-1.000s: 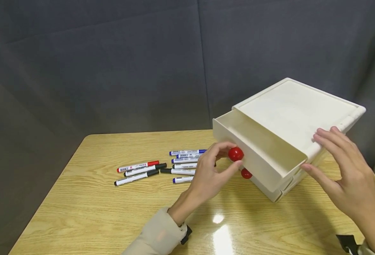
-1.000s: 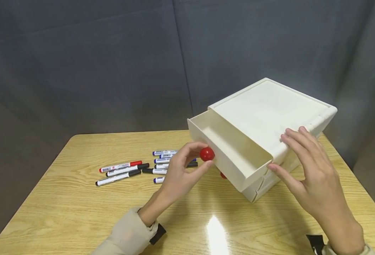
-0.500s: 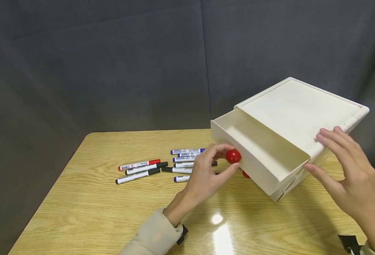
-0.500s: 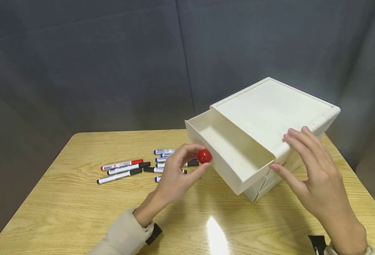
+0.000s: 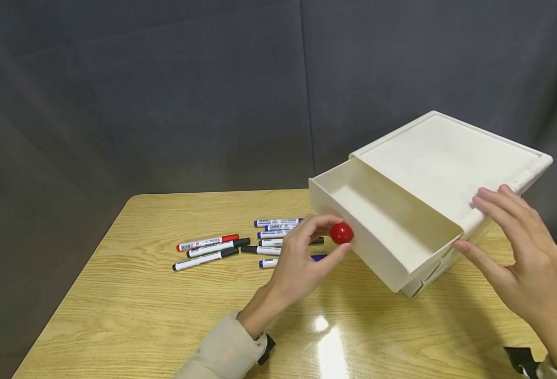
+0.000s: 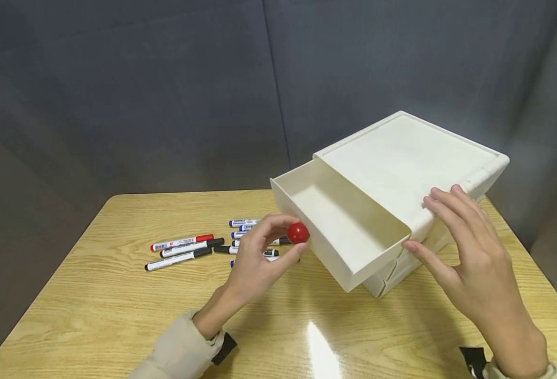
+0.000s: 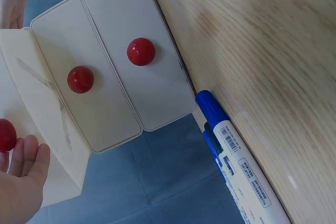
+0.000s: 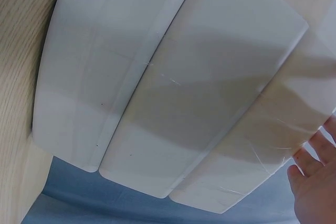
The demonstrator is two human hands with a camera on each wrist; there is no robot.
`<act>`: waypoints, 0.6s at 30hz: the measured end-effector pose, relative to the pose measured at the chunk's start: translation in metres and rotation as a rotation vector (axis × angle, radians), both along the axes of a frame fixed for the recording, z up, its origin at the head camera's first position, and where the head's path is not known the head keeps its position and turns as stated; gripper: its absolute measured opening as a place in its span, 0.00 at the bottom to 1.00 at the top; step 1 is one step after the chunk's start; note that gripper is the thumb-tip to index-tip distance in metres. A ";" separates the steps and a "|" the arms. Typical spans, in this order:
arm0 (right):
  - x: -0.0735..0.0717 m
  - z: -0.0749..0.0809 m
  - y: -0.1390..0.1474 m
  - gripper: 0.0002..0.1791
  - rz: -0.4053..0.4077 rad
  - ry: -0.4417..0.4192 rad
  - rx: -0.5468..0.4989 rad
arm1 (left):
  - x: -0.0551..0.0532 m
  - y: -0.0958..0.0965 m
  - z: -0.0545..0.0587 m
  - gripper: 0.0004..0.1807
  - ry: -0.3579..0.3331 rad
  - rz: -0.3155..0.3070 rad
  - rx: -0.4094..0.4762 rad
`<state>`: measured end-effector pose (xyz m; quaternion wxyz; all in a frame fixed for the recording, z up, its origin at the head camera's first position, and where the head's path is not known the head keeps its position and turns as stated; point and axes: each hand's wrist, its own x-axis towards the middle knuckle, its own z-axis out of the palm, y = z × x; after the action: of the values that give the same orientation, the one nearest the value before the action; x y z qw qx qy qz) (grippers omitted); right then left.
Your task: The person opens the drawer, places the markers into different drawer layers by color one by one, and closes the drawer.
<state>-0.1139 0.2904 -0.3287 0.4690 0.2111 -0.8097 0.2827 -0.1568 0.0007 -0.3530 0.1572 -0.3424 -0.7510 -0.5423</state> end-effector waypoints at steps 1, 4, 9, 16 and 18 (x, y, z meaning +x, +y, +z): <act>0.000 0.000 0.000 0.43 -0.001 0.000 -0.001 | 0.000 0.000 0.000 0.20 -0.002 -0.001 -0.001; 0.000 0.000 0.000 0.43 -0.002 -0.001 -0.002 | 0.001 -0.002 0.001 0.20 -0.003 -0.004 -0.004; 0.000 0.000 0.001 0.43 -0.002 -0.002 -0.003 | 0.001 -0.003 0.001 0.20 0.007 -0.009 -0.010; 0.000 -0.001 0.002 0.43 -0.001 -0.010 -0.001 | 0.002 -0.006 0.000 0.19 0.025 -0.012 0.001; -0.001 -0.001 0.002 0.43 0.003 -0.005 -0.003 | 0.003 -0.007 0.000 0.19 0.026 -0.010 0.002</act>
<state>-0.1149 0.2924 -0.3297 0.4668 0.2106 -0.8103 0.2851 -0.1540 -0.0059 -0.3531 0.1644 -0.3528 -0.7466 -0.5395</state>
